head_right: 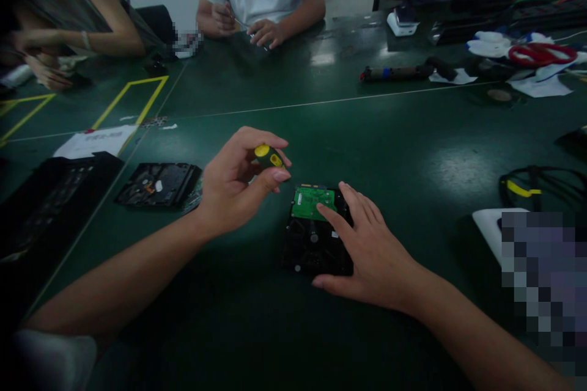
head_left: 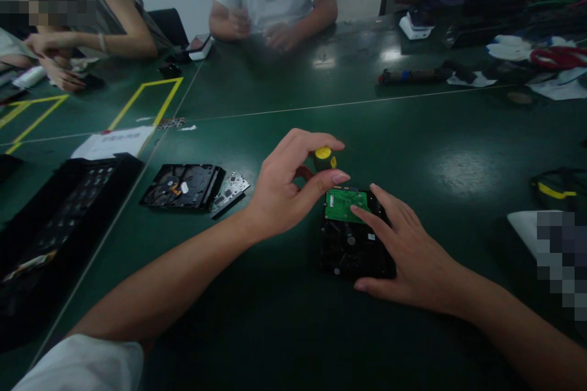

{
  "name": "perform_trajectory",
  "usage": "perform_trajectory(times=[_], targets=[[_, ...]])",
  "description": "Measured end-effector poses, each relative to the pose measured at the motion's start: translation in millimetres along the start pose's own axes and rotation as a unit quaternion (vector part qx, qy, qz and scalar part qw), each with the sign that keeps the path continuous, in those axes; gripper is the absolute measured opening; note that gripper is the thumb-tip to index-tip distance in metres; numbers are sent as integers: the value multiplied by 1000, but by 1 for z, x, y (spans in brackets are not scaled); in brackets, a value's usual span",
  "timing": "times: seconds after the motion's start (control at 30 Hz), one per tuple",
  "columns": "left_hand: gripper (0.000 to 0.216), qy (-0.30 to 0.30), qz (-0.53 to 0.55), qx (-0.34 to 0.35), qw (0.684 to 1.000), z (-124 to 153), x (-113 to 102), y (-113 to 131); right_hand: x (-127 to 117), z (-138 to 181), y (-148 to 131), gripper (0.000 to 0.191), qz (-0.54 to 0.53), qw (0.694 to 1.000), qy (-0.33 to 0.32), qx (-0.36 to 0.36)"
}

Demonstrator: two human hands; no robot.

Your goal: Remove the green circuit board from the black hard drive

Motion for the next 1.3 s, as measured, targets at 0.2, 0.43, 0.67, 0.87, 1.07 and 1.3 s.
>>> perform_trajectory(times=[0.2,0.43,0.67,0.87,1.07,1.3], targets=[[40,-17,83,-21,996,0,5,-5,1,0,0,109,3,1000,-5,5],[36,-52,97,13,994,-3,8,1,-1,-1,0,109,-13,1000,0,7],[29,-16,-25,-5,1000,-8,-3,14,-1,-2,0,109,-30,999,-17,19],[29,-34,-180,-49,982,-20,-20,26,-8,2,-4,111,-40,998,-24,29],[29,-93,-236,-81,964,-23,-19,38,-19,8,-10,79,-27,999,10,25],[46,-100,-196,-102,970,-35,4,48,-27,15,-20,78,15,998,37,39]])
Point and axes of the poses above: each hand's wrist, its own z-axis away from the middle knuckle, its own x-axis out of the palm, y = z × x, the point moved 7 cm from there along -z, towards the middle knuckle, and after that the axes turned 11 degrees about -y, right-handed, at the moved point
